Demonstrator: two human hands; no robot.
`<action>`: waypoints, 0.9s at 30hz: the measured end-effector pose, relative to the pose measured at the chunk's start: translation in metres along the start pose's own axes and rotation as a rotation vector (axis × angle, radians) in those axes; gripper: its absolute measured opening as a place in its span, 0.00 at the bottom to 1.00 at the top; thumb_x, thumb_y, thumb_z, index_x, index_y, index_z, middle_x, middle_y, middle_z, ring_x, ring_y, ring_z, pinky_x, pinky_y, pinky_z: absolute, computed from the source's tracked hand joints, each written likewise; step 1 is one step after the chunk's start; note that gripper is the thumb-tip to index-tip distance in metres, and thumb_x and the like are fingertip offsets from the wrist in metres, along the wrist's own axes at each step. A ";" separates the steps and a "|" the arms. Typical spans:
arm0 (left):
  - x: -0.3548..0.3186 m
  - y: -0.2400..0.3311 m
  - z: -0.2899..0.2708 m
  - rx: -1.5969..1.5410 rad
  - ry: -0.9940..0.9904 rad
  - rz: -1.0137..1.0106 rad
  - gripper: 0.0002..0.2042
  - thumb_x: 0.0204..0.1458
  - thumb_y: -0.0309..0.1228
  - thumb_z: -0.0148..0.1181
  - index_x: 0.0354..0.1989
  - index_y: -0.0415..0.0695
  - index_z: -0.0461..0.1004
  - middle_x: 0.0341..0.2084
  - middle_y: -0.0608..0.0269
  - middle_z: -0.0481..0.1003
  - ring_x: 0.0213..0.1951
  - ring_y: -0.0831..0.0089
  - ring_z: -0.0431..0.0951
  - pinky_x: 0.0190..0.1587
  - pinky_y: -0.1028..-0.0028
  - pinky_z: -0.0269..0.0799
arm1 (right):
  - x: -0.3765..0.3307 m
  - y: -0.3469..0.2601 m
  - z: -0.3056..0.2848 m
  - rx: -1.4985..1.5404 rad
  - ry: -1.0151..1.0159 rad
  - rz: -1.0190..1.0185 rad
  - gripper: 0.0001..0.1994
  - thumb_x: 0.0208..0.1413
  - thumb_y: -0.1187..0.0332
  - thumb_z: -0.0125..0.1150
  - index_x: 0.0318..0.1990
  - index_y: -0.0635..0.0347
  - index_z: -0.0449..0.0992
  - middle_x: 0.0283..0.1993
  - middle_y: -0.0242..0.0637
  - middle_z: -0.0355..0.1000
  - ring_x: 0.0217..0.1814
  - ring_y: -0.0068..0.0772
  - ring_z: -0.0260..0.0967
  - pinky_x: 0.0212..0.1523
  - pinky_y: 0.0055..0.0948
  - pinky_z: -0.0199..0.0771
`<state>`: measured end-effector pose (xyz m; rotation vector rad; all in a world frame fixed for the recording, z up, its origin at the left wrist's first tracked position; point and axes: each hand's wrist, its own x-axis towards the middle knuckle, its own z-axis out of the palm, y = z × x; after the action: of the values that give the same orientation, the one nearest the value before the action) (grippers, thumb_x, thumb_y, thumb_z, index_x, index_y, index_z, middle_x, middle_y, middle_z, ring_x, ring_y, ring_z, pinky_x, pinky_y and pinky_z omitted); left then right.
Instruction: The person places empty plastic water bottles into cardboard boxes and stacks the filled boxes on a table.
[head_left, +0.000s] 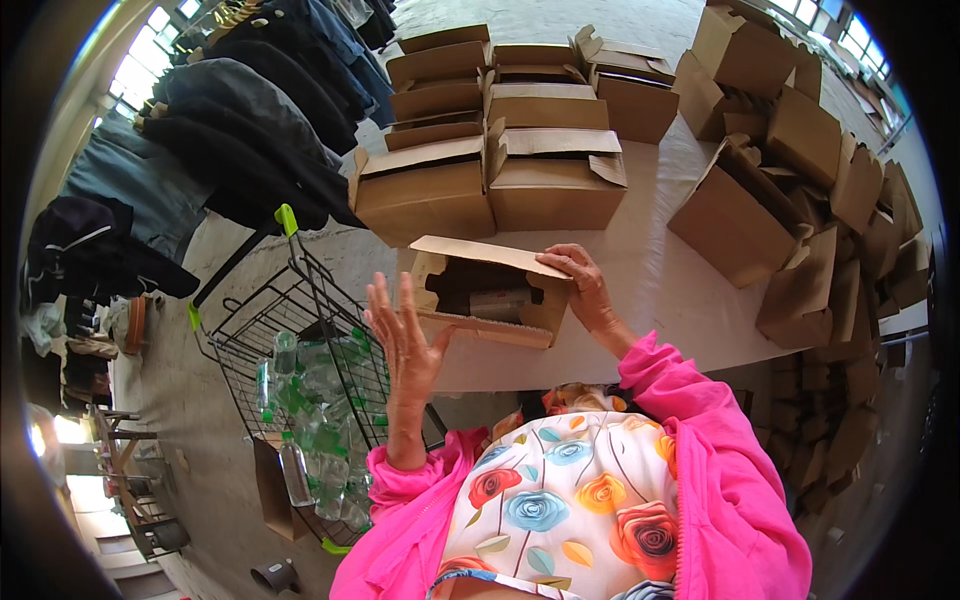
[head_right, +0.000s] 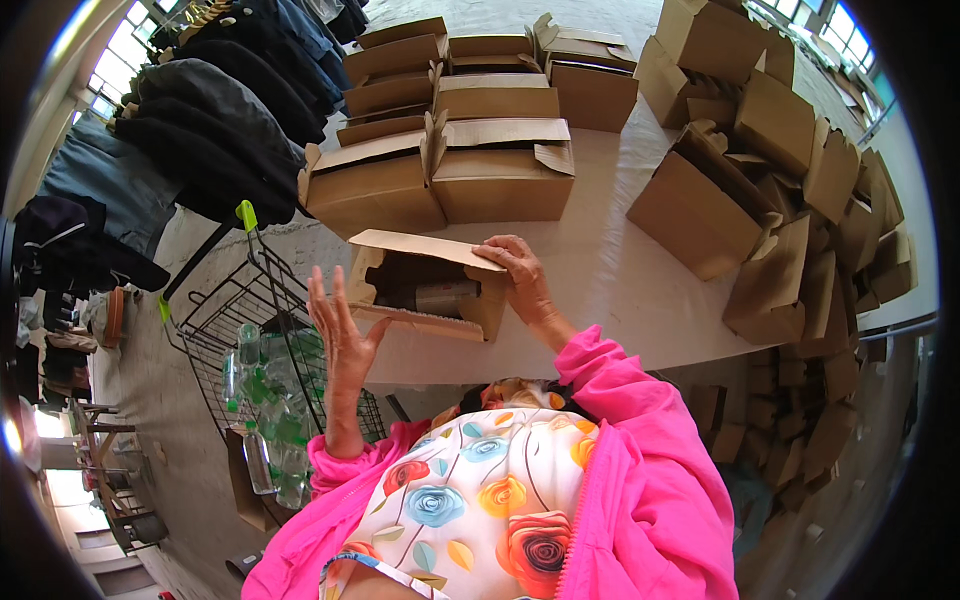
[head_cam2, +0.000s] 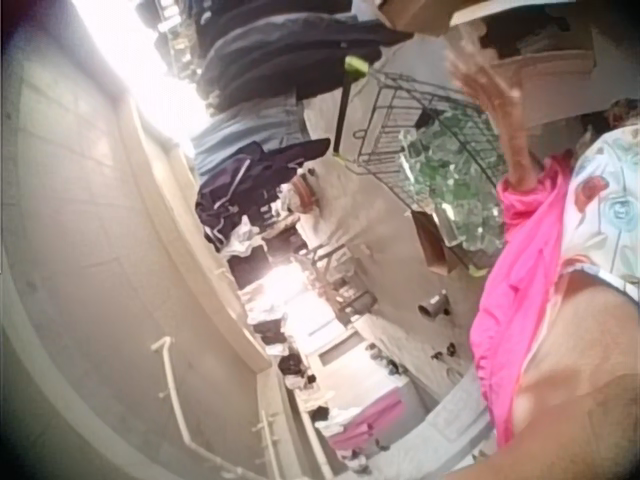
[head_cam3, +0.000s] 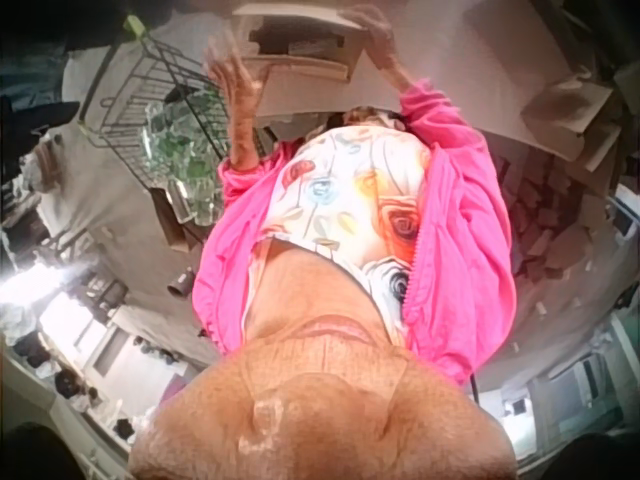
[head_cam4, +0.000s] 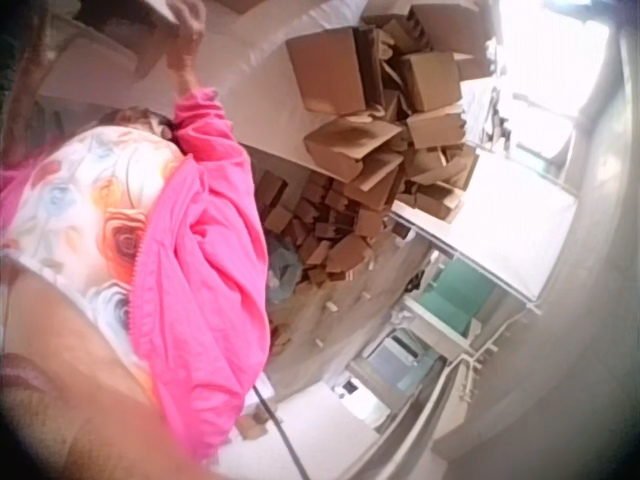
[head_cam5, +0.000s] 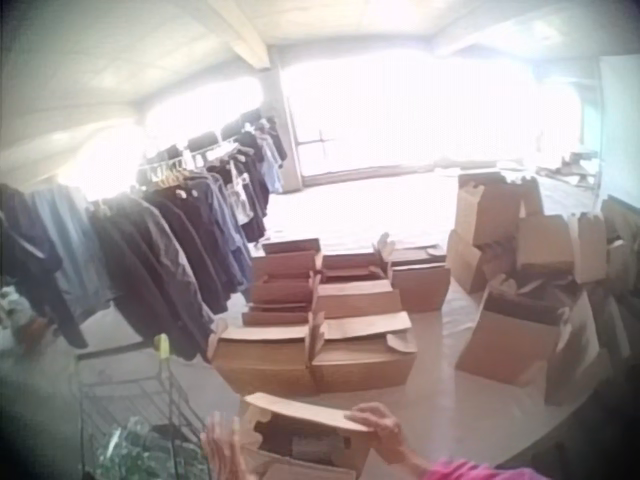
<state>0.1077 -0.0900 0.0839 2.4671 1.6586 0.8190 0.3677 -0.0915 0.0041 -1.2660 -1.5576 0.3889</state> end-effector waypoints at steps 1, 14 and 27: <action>-0.001 -0.009 0.005 -0.077 0.015 -0.036 0.47 0.35 0.34 0.68 0.64 0.45 0.44 0.62 0.47 0.42 0.64 0.50 0.42 0.63 0.56 0.41 | -0.001 0.001 -0.003 -0.009 -0.039 -0.032 0.27 0.35 0.87 0.51 0.46 0.51 0.73 0.45 0.39 0.67 0.48 0.41 0.65 0.50 0.31 0.66; 0.042 -0.062 0.058 -0.372 -0.218 -0.071 0.26 0.44 0.39 0.62 0.54 0.54 0.64 0.54 0.53 0.61 0.54 0.55 0.63 0.54 0.65 0.60 | -0.007 -0.005 -0.031 -0.044 -0.312 -0.112 0.17 0.44 0.81 0.51 0.43 0.57 0.75 0.59 0.42 0.59 0.61 0.44 0.55 0.58 0.35 0.58; 0.060 -0.064 0.064 -0.504 -0.246 -0.123 0.17 0.46 0.35 0.60 0.44 0.50 0.66 0.41 0.57 0.71 0.47 0.60 0.69 0.49 0.69 0.63 | -0.062 0.048 0.037 1.051 -0.048 1.458 0.35 0.41 0.32 0.53 0.50 0.49 0.66 0.53 0.31 0.63 0.57 0.29 0.56 0.51 0.46 0.60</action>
<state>0.0996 0.0052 0.0315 2.0076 1.3078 0.7657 0.3552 -0.1133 -0.0786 -1.2351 -0.0146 1.8310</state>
